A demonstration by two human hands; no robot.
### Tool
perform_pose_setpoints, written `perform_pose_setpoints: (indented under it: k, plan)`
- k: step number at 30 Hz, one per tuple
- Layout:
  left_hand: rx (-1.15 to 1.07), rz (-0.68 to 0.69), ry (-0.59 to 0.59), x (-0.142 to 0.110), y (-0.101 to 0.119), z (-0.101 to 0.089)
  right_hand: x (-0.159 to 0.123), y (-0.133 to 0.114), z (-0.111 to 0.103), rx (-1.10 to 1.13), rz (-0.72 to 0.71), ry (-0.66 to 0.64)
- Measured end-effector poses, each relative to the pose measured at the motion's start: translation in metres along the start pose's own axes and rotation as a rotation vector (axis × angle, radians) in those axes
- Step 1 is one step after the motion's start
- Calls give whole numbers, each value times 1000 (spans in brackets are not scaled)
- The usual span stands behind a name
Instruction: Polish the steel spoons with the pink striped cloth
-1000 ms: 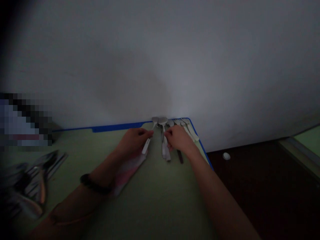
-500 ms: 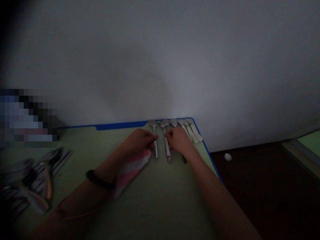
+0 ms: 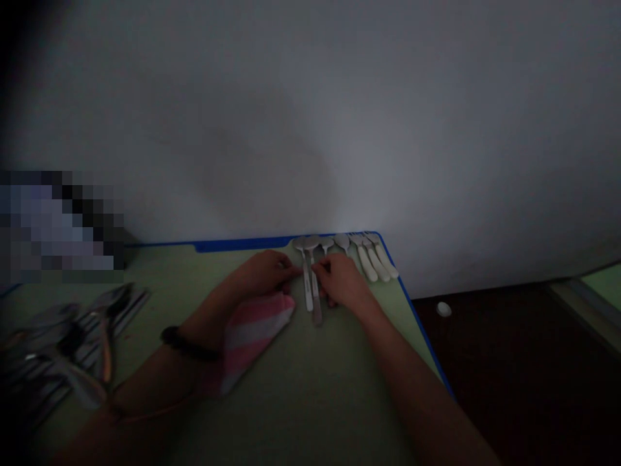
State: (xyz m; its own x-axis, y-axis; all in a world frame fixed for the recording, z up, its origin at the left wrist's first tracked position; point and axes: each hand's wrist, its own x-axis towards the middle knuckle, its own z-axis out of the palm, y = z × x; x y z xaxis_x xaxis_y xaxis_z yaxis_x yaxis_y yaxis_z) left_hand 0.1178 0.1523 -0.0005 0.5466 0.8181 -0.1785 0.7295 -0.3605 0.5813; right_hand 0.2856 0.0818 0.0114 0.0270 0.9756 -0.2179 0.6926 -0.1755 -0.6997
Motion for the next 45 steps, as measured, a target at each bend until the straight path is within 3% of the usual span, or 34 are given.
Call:
perform_pose_setpoints:
  k: [4,8,14,18,28,39,45]
  plan:
    - [-30,-4,25,-1,-5,-4,3,-10,4,-76,-35,10]
    - [-16,9,122,5,-6,0,13,-21,5,-261,-76,-5]
    - [-17,63,192,10,-3,6,17,-24,1,-291,5,-94]
    - [-36,100,204,11,-2,8,14,-21,5,-352,40,-15]
    - [-109,75,192,9,-2,8,15,-21,13,-429,-7,41]
    - [-197,31,44,9,-7,6,6,-33,14,-474,-22,-6]
    - [-102,37,57,6,3,5,-9,-32,-4,-429,14,36]
